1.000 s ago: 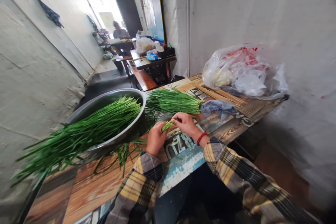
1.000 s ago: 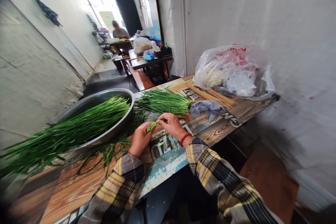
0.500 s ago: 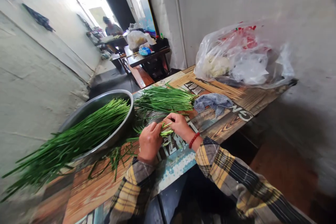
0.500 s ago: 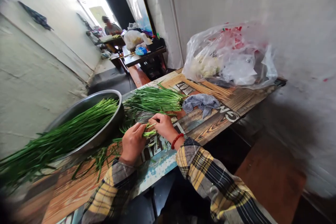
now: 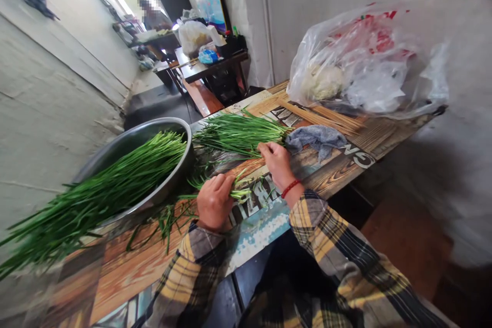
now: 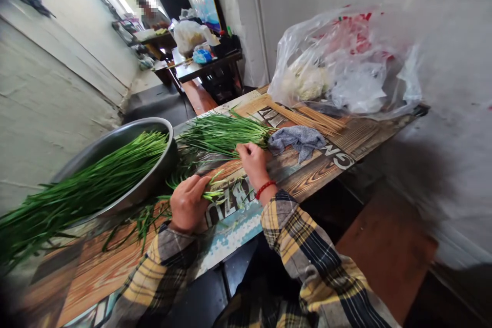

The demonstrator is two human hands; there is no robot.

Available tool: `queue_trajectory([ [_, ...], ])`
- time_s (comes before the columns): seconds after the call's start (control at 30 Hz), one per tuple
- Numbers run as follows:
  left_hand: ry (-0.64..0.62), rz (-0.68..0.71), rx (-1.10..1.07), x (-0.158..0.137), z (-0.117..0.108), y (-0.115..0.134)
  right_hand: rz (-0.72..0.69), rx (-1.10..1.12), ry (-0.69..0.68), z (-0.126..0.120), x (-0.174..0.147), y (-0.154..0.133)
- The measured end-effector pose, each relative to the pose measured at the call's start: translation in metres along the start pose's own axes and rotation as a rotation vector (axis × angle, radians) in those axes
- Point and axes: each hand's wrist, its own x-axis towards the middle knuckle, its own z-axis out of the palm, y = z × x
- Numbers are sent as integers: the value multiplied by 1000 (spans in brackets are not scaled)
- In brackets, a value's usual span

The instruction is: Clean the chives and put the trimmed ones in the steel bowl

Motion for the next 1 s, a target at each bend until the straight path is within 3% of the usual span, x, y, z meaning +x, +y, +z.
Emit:
queue_trajectory([
  [0.13, 23, -263, -264, -1, 3, -8, -182, -345, 15, -14, 3, -10],
  [0.23, 71, -350, -434, 2, 2, -10, -368, -695, -135, -13, -5, -13],
  [0.33, 146, -414, -488, 5, -2, -9, -521, -879, -369, -5, -19, -11],
  [0.47, 225, -456, -500, 8, -10, -5, -629, -726, -777, 9, -34, -4],
  [0.53, 221, -458, -552, 7, -11, -6, -590, -544, -848, 13, -35, -1],
  [0.63, 147, -508, -692, 4, -6, -7, -469, -441, -554, 10, -25, -1],
  [0.73, 97, -565, -767, 0, 2, -8, -409, -538, -261, -1, -11, -2],
  [0.87, 109, -596, -818, -2, 12, -10, -433, -743, -157, -23, 2, 2],
  [1.0, 141, -631, -930, -4, 17, -12, -453, -994, -188, -34, 5, 11],
])
